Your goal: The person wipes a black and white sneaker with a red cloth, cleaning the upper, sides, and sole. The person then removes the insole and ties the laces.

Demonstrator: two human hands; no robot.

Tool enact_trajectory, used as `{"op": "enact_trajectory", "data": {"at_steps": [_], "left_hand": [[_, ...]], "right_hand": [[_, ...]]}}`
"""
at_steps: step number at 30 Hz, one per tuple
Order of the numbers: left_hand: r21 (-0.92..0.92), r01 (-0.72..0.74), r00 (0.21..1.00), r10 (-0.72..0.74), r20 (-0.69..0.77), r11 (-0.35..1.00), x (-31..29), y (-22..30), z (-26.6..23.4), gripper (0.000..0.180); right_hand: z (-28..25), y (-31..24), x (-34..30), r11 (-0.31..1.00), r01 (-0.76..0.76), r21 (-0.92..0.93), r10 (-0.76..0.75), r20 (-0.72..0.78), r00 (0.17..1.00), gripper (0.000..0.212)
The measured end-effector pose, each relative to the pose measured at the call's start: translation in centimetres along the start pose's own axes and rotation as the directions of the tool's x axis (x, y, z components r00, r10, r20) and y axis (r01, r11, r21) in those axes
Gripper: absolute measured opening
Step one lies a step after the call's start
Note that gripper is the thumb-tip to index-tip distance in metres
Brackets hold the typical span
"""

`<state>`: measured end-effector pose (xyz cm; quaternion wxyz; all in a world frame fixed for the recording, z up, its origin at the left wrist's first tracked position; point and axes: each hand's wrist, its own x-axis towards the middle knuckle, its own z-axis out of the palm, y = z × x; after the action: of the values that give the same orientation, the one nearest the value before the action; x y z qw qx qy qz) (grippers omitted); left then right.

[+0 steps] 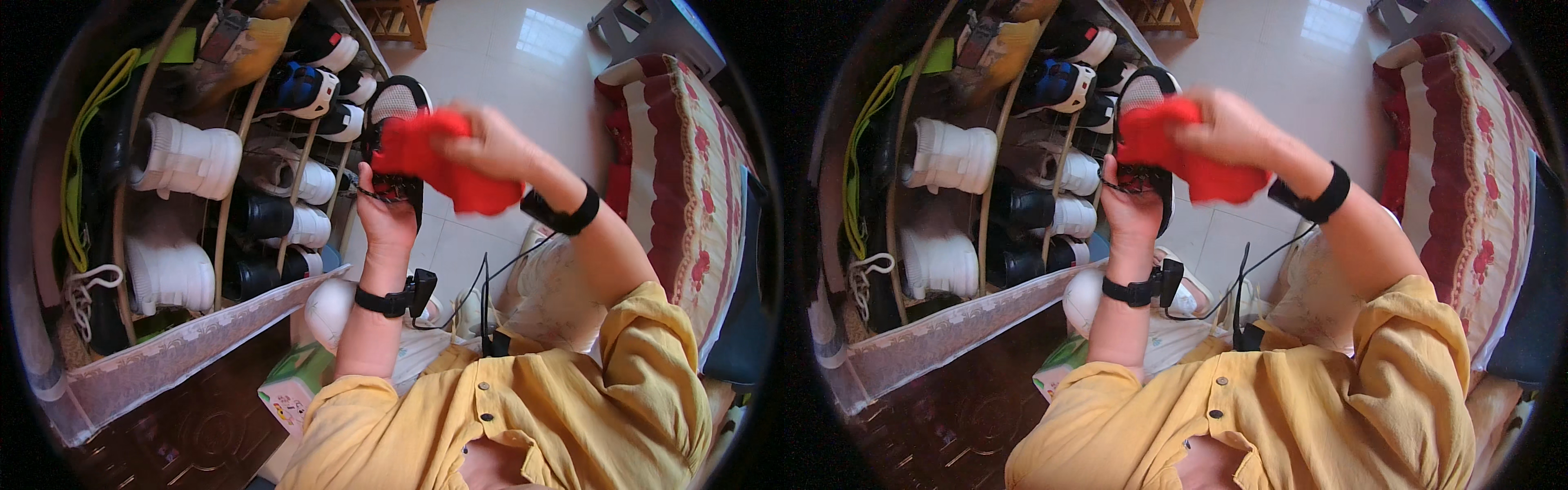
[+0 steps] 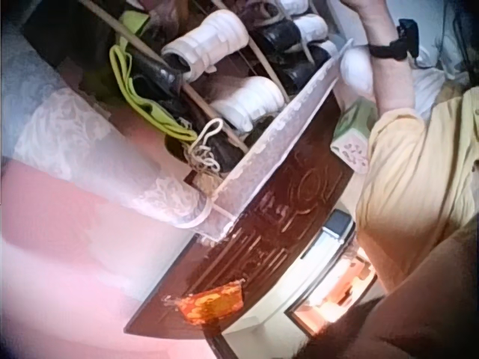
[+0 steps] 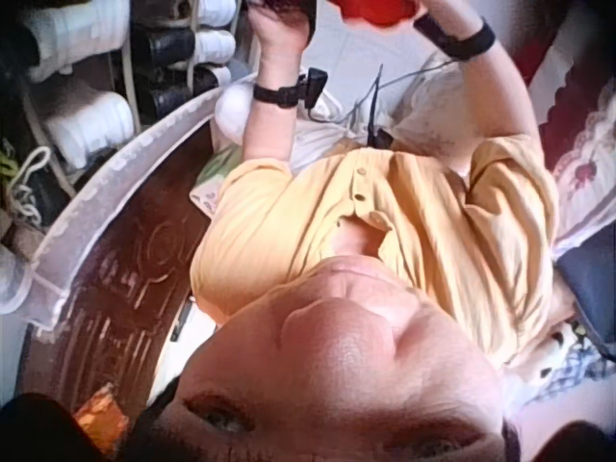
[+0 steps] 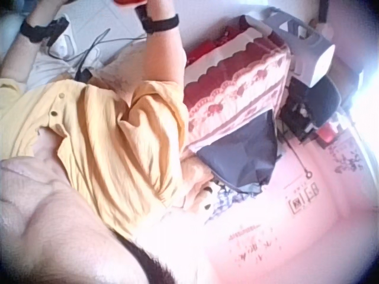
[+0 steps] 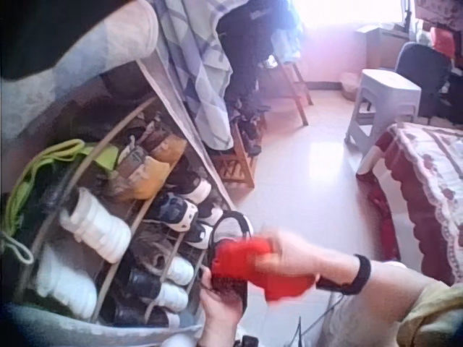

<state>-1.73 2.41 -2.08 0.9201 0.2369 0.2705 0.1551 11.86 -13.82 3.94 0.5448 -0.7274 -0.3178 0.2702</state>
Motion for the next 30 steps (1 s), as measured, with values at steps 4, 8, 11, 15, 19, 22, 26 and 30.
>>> {"op": "enact_trajectory", "data": {"at_steps": [4, 8, 11, 15, 19, 22, 26, 30], "left_hand": [[-0.004, -0.008, 0.991, 0.008, 0.133, 1.0, -0.3, -0.7, 1.4, 0.053], [-0.086, 0.131, 0.99, -0.126, 0.056, 0.988, -0.9, 0.1, 2.0, 0.058], [-0.121, 0.165, 0.981, -0.15, 0.12, 0.979, -0.9, 0.7, 1.2, 0.059], [0.184, -0.084, 0.991, 0.102, -0.09, 0.979, -0.4, 0.8, -1.0, 0.057], [-0.154, 0.236, 0.873, -0.14, 0.467, 0.959, -0.6, 1.6, -2.5, 0.063], [-0.176, 0.298, 0.868, -0.189, 0.459, 0.938, -0.6, 2.3, -2.0, 0.064], [-0.296, 0.143, 0.976, -0.085, 0.199, 0.945, 0.0, 2.2, -0.5, 0.058], [-0.252, 0.043, 0.995, -0.018, 0.103, 0.967, 1.6, 1.6, 0.5, 0.054]], "right_hand": [[-0.9, 0.1, 3.4, 0.959, 0.08, -0.273, -0.19, -0.403, 0.895, 0.061], [3.8, 1.0, 3.7, 0.631, 0.08, -0.772, -0.495, -0.321, 0.808, 0.058], [4.8, 1.0, 3.3, 0.537, 0.224, -0.814, -0.612, -0.193, 0.767, 0.05], [6.3, -0.5, 0.6, 0.681, 0.387, -0.622, -0.494, 0.0, 0.869, 0.045], [8.4, -1.8, -2.2, 0.796, 0.474, -0.375, -0.443, 0.172, 0.88, 0.043], [6.9, -1.8, -1.9, 0.821, 0.484, -0.301, -0.474, 0.112, 0.873, 0.043], [1.6, -1.5, 0.3, 0.931, 0.364, -0.012, -0.352, -0.288, 0.89, 0.042], [-3.1, 0.0, 2.0, 0.974, 0.106, 0.202, 0.019, -0.534, 0.845, 0.037]]}}
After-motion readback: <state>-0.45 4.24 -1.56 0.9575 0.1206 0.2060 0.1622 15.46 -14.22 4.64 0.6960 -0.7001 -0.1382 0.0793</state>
